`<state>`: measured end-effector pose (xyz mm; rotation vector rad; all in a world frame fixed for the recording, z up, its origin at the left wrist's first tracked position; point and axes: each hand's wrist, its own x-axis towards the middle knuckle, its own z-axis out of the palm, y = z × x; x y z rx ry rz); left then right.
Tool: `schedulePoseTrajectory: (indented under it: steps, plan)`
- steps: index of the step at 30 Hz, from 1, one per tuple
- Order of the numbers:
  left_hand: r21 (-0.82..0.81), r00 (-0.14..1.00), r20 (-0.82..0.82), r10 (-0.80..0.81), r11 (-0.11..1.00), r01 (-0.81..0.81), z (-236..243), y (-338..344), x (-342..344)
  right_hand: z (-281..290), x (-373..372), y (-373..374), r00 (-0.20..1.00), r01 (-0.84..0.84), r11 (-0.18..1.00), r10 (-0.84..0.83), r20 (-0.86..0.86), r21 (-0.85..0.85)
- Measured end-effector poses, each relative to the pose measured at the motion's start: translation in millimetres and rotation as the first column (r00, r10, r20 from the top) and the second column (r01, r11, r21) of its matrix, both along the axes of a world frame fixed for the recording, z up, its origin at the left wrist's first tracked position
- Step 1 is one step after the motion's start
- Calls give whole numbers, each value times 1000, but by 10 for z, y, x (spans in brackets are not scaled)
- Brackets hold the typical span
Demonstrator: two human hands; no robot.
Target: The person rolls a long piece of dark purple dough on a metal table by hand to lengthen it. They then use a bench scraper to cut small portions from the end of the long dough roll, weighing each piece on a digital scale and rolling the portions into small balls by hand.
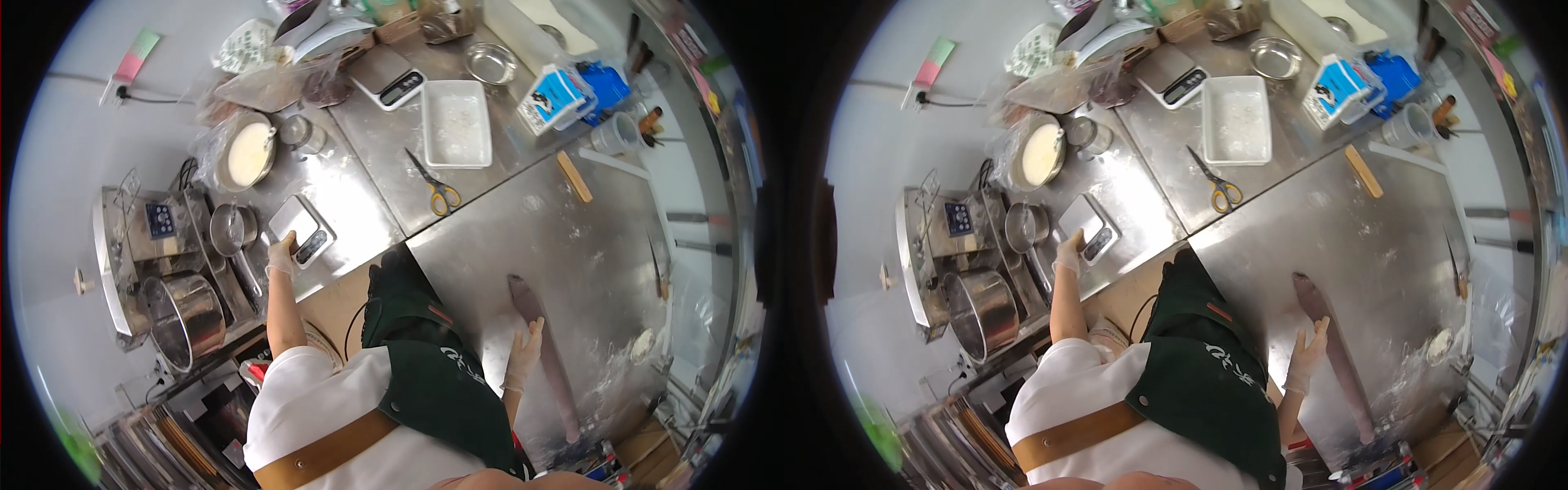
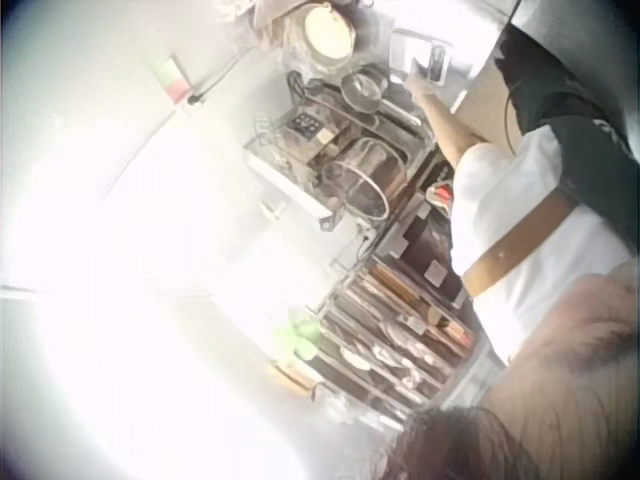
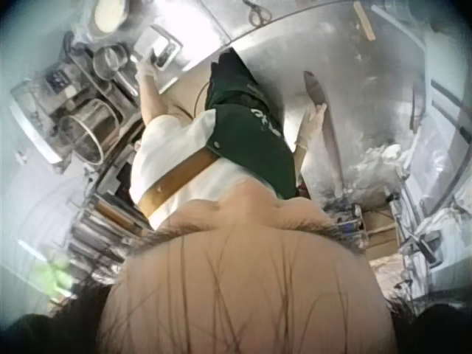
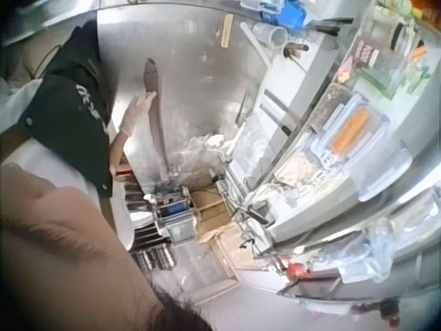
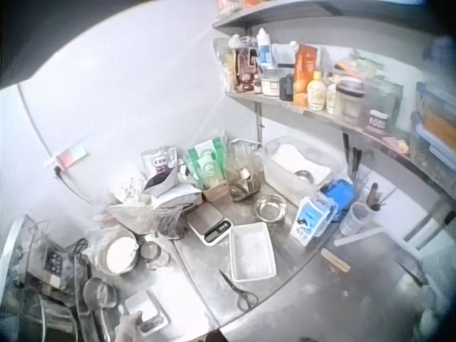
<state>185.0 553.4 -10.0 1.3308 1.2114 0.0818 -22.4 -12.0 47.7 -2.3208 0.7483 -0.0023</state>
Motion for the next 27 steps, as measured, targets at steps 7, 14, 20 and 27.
schedulePoseTrajectory:
  steps: [7, 14, 20, 27]
  plan:
    - [8, 1000, 3, -23, 1000, 23, -259, 63, -10, 52, -4, -145, 999, -3, 995, 8, 54, -104]
    - [227, 887, 412, -207, 967, 120, -39, -570, 142, 68, -54, -255, 993, 91, 985, -79, 85, -147]
    - [31, 766, 265, -585, 800, 600, 754, -2262, 378, 21, 837, -616, 987, 61, 957, -15, 161, -284]
    - [-162, 478, 369, -797, 451, 878, 1, -3892, 790, -295, 2908, -1048, 930, -124, 841, 283, 234, -527]
